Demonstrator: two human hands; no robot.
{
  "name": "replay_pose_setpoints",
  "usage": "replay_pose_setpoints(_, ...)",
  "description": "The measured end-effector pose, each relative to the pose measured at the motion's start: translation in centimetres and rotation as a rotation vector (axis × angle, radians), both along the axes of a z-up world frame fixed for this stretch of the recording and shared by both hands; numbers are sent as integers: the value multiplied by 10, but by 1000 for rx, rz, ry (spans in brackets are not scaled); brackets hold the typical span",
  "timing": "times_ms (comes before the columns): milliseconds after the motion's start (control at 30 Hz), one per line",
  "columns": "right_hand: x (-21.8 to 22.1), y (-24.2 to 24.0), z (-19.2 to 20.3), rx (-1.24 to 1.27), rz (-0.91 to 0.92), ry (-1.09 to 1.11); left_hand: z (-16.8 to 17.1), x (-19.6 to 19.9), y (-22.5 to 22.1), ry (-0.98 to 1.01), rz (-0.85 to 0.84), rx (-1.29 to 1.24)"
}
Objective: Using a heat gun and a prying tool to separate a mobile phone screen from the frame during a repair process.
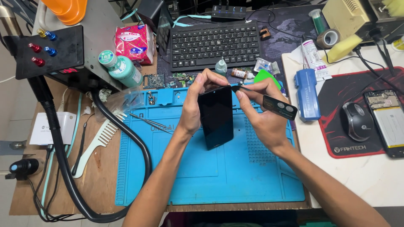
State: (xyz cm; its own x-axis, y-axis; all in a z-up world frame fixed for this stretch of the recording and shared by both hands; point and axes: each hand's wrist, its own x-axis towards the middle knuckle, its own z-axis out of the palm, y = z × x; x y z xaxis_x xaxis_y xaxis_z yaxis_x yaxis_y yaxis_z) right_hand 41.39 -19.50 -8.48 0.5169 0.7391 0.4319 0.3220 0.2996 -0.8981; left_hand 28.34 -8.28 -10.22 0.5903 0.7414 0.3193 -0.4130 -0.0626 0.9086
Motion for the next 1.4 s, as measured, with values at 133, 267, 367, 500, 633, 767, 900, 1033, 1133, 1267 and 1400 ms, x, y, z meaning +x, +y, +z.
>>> replay_pose_setpoints(133, -2, -1, 5, 8, -14, -33, 1, 0, -1, 3, 5, 0)
replay_pose_setpoints(267, -3, -2, 3, 21, -27, -74, 6, 1, -4, -18, 11, 3)
replay_pose_setpoints(367, -4, -2, 0, 33, -32, -119, 8, 1, -5, -34, 18, 10)
replay_pose_setpoints(500, -8, 0, 4, 41, -16, -129, 11, -3, -4, -48, 52, 20)
replay_pose_setpoints(633, -11, 7, 10, 51, 17, -96, 13, -8, -2, -35, 90, 59)
replay_pose_setpoints(767, -17, 17, 20, 120, 66, -90, 23, -18, 2, -8, 202, 210)
replay_pose_setpoints(900, -18, 25, 16, 156, 81, -128, 22, -20, 3, 17, 274, 293)
replay_pose_setpoints(1033, -18, 29, 13, 166, 87, -153, 22, -17, 3, -8, 282, 282)
replay_pose_setpoints(1133, -18, 30, 12, 161, 87, -178, 19, -14, 4, -38, 279, 260)
replay_pose_setpoints(1267, -18, 29, 9, 137, 89, -145, 14, -12, 3, -61, 252, 187)
replay_pose_setpoints(1400, -20, 29, 15, 125, 90, -118, 15, -12, 5, -62, 239, 183)
